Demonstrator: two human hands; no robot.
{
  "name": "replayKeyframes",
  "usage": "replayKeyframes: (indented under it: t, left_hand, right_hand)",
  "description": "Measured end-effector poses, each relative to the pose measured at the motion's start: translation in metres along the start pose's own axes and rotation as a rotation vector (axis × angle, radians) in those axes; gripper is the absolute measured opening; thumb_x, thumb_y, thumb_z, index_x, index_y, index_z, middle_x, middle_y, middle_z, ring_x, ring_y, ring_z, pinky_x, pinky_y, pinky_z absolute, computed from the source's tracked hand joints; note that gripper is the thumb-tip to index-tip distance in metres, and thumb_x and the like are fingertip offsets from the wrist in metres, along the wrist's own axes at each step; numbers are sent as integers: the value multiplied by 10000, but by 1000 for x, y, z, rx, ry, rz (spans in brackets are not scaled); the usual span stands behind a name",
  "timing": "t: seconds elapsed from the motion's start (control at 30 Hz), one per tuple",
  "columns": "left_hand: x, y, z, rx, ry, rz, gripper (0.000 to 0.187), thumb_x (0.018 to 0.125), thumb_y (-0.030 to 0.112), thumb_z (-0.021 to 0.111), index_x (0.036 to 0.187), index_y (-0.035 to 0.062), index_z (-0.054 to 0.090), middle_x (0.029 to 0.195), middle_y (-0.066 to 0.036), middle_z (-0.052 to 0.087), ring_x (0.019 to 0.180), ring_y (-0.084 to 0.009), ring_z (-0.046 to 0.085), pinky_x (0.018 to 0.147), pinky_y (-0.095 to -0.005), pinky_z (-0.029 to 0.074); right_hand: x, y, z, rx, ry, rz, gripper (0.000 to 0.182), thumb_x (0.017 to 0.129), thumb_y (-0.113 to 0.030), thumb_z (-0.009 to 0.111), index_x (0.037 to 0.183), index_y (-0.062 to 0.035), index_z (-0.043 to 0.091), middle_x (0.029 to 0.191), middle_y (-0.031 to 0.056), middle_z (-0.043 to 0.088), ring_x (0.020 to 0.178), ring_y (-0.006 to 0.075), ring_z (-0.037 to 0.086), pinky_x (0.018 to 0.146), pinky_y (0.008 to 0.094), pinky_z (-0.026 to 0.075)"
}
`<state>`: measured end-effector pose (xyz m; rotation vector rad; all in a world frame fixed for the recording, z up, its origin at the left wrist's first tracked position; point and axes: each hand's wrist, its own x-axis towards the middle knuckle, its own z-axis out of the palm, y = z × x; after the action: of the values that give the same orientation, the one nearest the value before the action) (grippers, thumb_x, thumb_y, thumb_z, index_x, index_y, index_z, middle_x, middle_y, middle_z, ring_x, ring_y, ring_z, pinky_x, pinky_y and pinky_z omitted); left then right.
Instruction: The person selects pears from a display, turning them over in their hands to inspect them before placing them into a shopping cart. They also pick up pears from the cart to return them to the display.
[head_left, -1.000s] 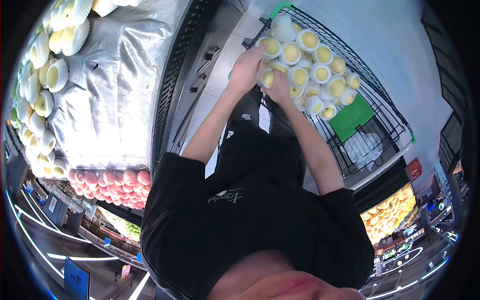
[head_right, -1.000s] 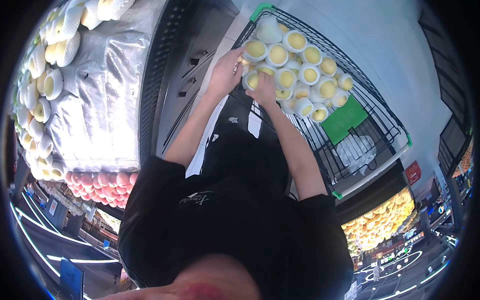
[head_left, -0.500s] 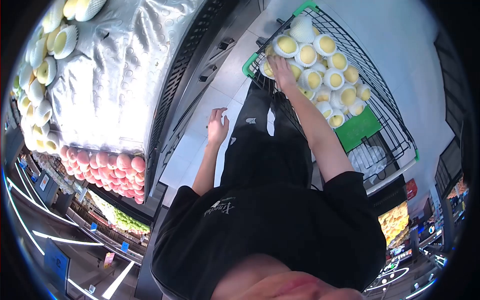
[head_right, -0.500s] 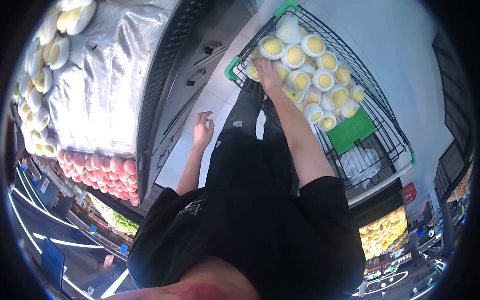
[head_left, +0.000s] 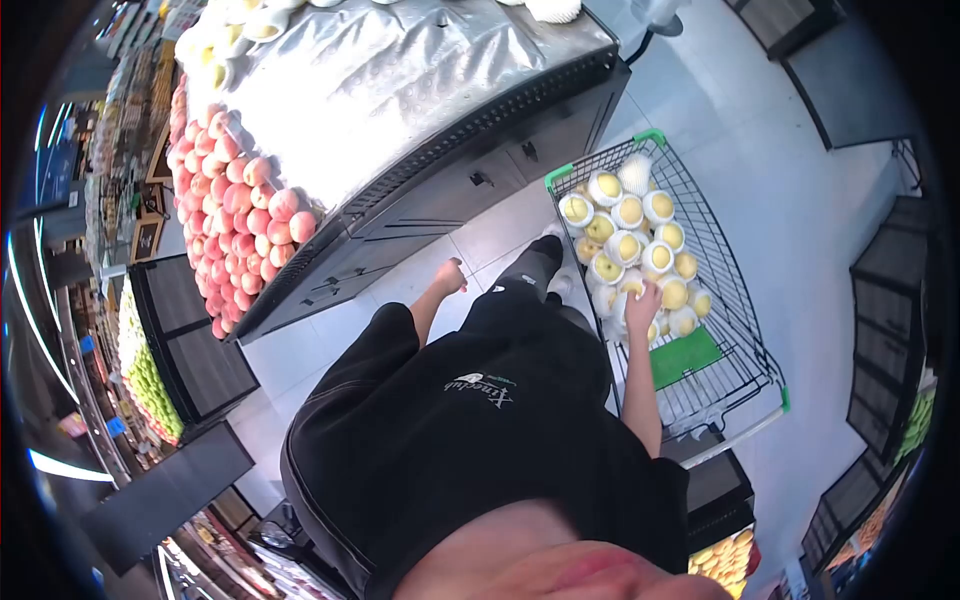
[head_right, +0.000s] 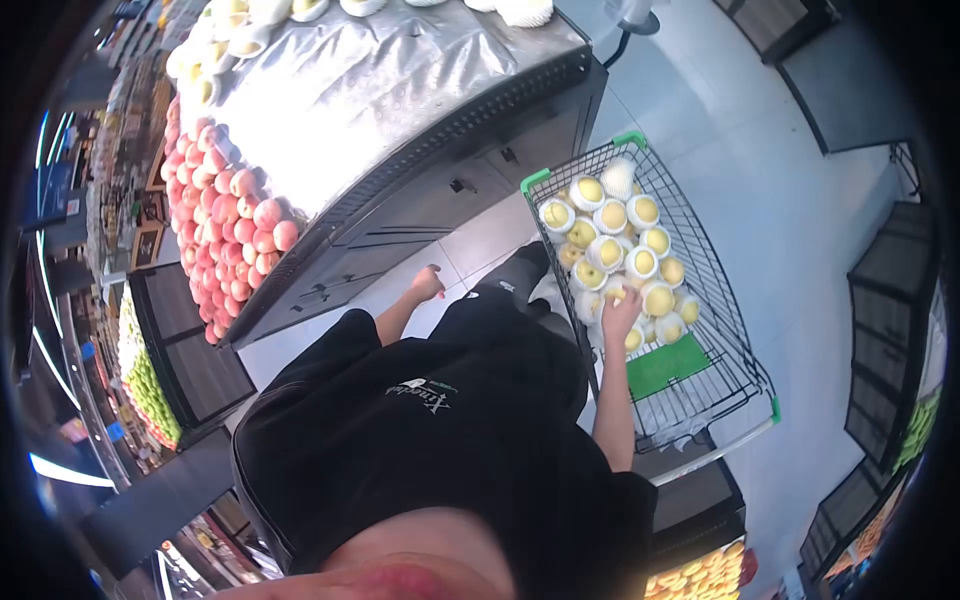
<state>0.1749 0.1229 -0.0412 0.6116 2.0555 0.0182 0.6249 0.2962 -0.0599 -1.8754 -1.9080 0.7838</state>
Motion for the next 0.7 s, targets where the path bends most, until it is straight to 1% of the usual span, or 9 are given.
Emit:
replayKeyframes:
  t: [0.1,0.13,0.23,0.4,0.43,0.5,0.57,0.63,0.7]
  left_hand:
    - [12,2,20,-124,13,267,599,801,-12,649,1382,27,511,1024,-199,732,1042,-313,695,887,-408,556]
    - [5,10,23,-128,30,321,608,788,-90,536,1381,45,533,1141,-218,694,1003,-341,704,916,-415,543]
    - [-6,9,36,25,241,523,556,809,-76,526,1346,62,574,1092,-197,711,976,-327,709,906,-402,547]
    - [-39,-29,33,-66,346,317,320,814,-9,601,1114,-2,713,960,-187,736,918,-291,726,842,-395,574]
    - [-22,-61,43,-174,297,204,275,779,54,634,1032,43,742,932,-176,739,924,-329,717,827,-416,571]
    - [-24,-109,45,-173,201,137,234,839,190,694,918,-27,730,788,-178,735,688,-257,736,691,-352,598]
    - [-62,-122,30,-418,69,-175,269,858,258,721,890,-8,735,728,-118,737,643,-218,726,674,-338,595]
    - [-61,-167,41,-318,69,-193,286,865,298,730,888,14,751,709,-70,741,699,-192,734,726,-348,592]
    - [-58,-194,41,226,-101,-87,310,870,306,726,988,21,758,836,-102,764,835,-208,741,806,-370,583]
  right_hand:
    - [-51,25,20,-12,15,63,403,836,-177,670,1196,-17,588,1194,256,544,1130,438,520,1002,507,406]
    - [-66,26,27,-1,-16,59,403,846,-197,664,1201,-22,590,1189,260,548,1126,440,524,994,510,411]
    - [-99,55,60,14,-101,96,415,905,-284,628,1220,-16,588,1185,260,562,1109,443,533,970,513,426]
    - [-97,8,20,-162,-19,-53,410,949,-304,549,1219,3,580,1165,251,574,1122,441,513,989,522,403]
    - [-95,12,22,-160,-46,-65,399,948,-301,548,1212,-4,585,1153,247,576,1114,436,518,982,524,409]
    - [-91,16,19,-181,-115,-81,413,945,-325,545,1205,-9,594,1171,239,577,1112,431,528,971,532,426]
    - [-86,23,15,-233,-230,-56,440,926,-350,562,1205,-12,601,1208,239,577,1142,426,531,992,526,430]
    - [-81,29,14,-330,-355,38,470,896,-354,590,1228,-21,606,1245,239,577,1185,423,529,1019,512,430]
    - [-78,33,9,-389,-495,78,505,874,-351,596,1258,-23,611,1265,235,592,1201,418,546,1028,494,442]
